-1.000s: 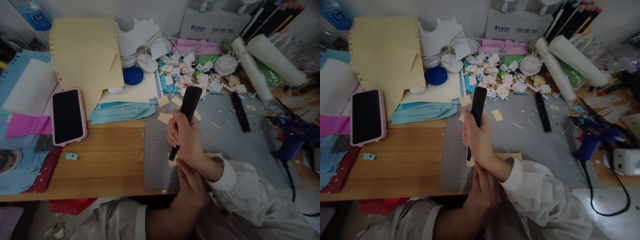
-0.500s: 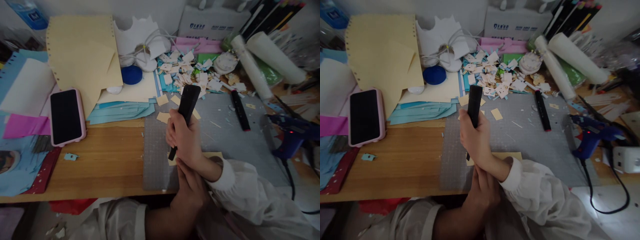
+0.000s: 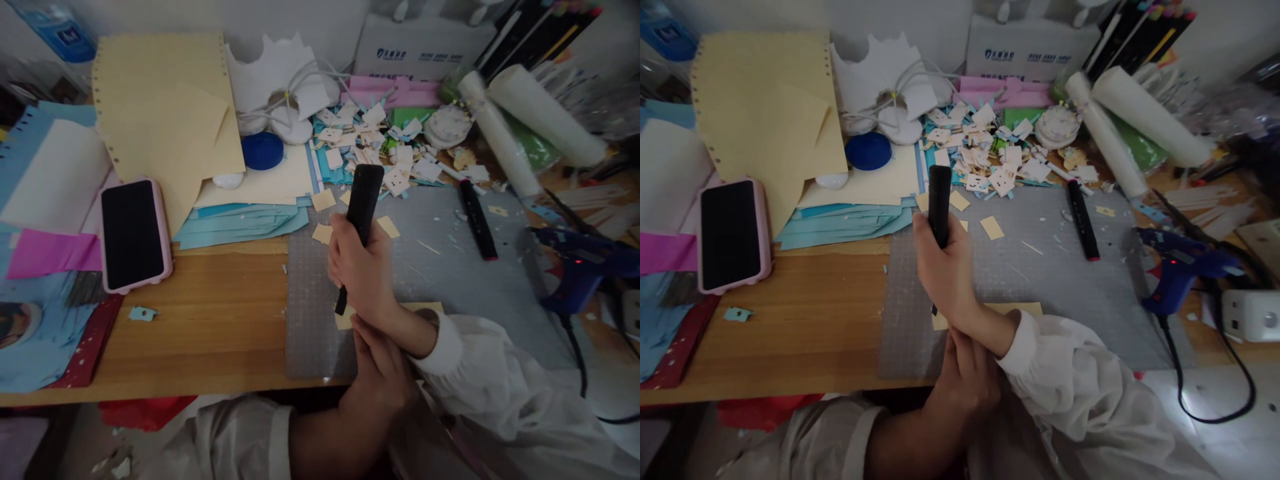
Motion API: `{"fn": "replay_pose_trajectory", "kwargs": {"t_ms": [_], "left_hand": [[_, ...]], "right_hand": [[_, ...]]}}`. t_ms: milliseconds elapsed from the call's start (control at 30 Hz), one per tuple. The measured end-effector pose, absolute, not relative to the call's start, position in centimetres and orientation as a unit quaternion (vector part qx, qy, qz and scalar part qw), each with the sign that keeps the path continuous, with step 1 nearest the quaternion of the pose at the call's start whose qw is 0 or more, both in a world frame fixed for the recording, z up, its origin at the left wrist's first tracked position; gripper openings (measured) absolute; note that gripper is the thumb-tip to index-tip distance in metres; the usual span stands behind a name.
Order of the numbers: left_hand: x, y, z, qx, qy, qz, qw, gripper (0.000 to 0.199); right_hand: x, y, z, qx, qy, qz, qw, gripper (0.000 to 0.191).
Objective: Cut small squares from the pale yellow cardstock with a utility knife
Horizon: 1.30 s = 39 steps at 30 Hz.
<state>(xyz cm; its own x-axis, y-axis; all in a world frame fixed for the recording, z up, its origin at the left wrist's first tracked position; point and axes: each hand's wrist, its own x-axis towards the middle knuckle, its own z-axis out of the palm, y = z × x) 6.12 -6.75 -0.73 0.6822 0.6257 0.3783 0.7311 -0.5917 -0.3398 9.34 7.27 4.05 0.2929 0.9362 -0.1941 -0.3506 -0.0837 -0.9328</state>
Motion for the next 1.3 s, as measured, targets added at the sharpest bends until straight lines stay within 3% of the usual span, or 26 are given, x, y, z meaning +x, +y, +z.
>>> {"fn": "replay_pose_trajectory", "kwargs": {"t_ms": [1300], "left_hand": [[5.98,-6.48,-0.11,-0.89,-0.381,-0.115,0.222,0.043]], "right_hand": [[9.63,6.94,4.38,-0.504,-0.218,0.565,0.616,0.041]]}}
